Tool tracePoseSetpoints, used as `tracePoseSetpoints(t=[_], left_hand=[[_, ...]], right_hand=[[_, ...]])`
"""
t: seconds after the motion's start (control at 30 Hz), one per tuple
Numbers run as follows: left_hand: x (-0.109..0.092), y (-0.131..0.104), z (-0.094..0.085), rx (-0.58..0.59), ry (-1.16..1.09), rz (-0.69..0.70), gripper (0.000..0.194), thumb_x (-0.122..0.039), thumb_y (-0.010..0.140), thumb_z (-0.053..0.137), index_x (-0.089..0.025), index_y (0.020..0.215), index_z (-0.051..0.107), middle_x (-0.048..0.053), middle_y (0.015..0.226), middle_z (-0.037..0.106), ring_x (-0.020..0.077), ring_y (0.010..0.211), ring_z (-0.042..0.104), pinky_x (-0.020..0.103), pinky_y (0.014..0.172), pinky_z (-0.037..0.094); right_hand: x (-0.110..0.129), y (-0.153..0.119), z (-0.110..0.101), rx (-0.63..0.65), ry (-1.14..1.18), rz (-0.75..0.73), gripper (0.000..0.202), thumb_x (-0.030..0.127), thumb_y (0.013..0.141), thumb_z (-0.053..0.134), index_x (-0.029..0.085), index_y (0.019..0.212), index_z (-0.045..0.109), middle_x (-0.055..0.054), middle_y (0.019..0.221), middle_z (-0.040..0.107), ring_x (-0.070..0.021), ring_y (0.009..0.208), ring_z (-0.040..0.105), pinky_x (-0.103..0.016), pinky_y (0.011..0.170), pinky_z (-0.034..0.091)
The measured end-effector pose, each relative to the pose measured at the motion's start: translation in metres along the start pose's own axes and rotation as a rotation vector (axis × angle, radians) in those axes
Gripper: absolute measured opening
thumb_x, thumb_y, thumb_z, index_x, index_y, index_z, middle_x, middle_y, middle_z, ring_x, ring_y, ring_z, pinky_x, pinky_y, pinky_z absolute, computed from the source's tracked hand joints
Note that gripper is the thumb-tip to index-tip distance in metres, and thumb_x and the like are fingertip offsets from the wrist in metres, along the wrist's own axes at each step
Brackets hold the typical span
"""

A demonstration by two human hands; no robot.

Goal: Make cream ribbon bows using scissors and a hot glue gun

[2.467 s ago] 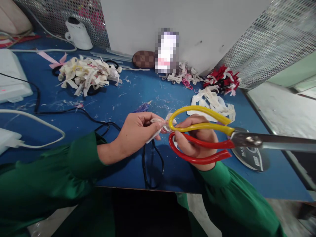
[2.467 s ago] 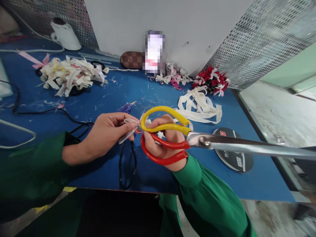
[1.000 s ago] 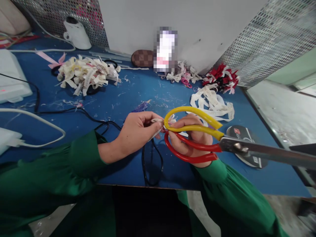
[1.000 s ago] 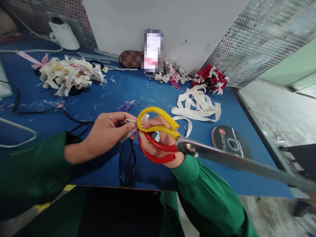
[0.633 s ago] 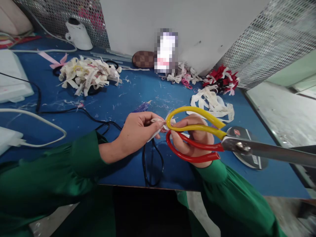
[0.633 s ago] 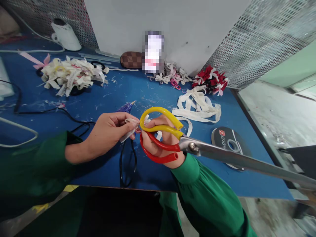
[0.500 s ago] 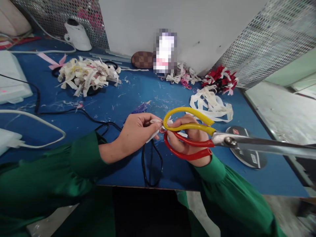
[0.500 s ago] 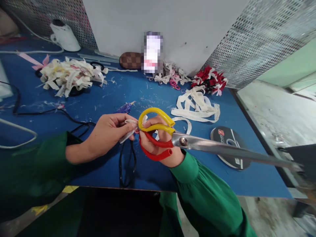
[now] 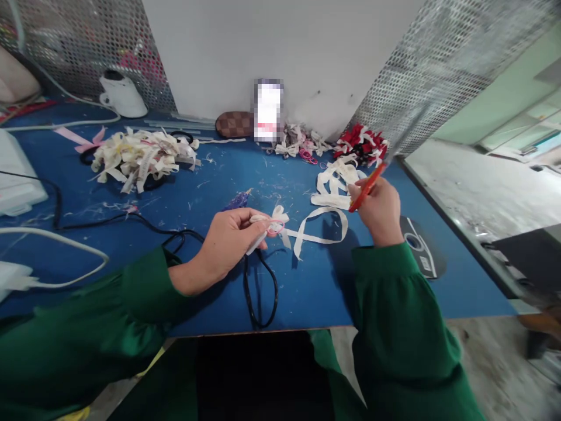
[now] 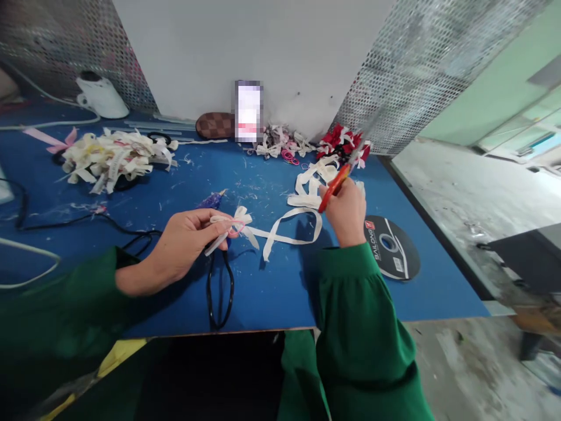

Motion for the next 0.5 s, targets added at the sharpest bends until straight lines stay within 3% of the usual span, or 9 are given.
tracePoseSetpoints(t=[0.1, 0.27, 0.4, 0.5], left_hand=[[-0.002, -0.001, 0.002, 0.004, 0.02, 0.008, 0.019, -0.031, 0.079, 0.072, -0.014, 0.086, 0.076, 0.008, 0.075, 0.076, 0.0109, 0.051, 0.061, 0.021, 0.048, 0.048], [-0.005, -0.003, 0.001, 0.045, 0.063, 0.085, 0.019, -0.03, 0.082, 0.069, -0.015, 0.09, 0.077, 0.006, 0.078, 0.076, 0.0108, 0.055, 0.062, 0.021, 0.051, 0.048], [-0.007, -0.005, 0.001, 0.085, 0.106, 0.137, 0.02, -0.031, 0.086, 0.067, -0.015, 0.093, 0.077, 0.006, 0.079, 0.076, 0.0112, 0.057, 0.063, 0.022, 0.054, 0.049], [-0.011, -0.007, 0.002, 0.092, 0.12, 0.168, 0.02, -0.03, 0.086, 0.066, -0.015, 0.093, 0.077, 0.006, 0.079, 0.076, 0.0117, 0.059, 0.064, 0.022, 0.056, 0.049]], right_hand=[[-0.016, 0.006, 0.004, 0.037, -0.222, 0.151, 0.033, 0.046, 0.079, 0.061, 0.016, 0.091, 0.068, -0.017, 0.089, 0.071, -0.0319, 0.082, 0.065, -0.041, 0.066, 0.045], [-0.018, 0.002, 0.023, 0.186, -0.406, 0.139, 0.04, 0.05, 0.079, 0.062, 0.013, 0.091, 0.072, -0.021, 0.094, 0.072, -0.0328, 0.087, 0.066, -0.038, 0.064, 0.043], [-0.02, 0.001, 0.027, 0.244, -0.384, 0.146, 0.044, 0.053, 0.083, 0.06, 0.012, 0.086, 0.073, -0.022, 0.091, 0.072, -0.0316, 0.086, 0.067, -0.037, 0.064, 0.042], [-0.007, -0.002, 0.014, 0.146, -0.263, 0.11, 0.033, 0.044, 0.082, 0.063, 0.013, 0.085, 0.074, -0.019, 0.093, 0.071, -0.0287, 0.086, 0.066, -0.038, 0.068, 0.043]])
Point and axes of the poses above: each hand's wrist, its own y-axis towards the middle knuckle, its own z-axis out of the palm, x = y × z, the point moved 5 cm from there along y, towards the middle knuckle
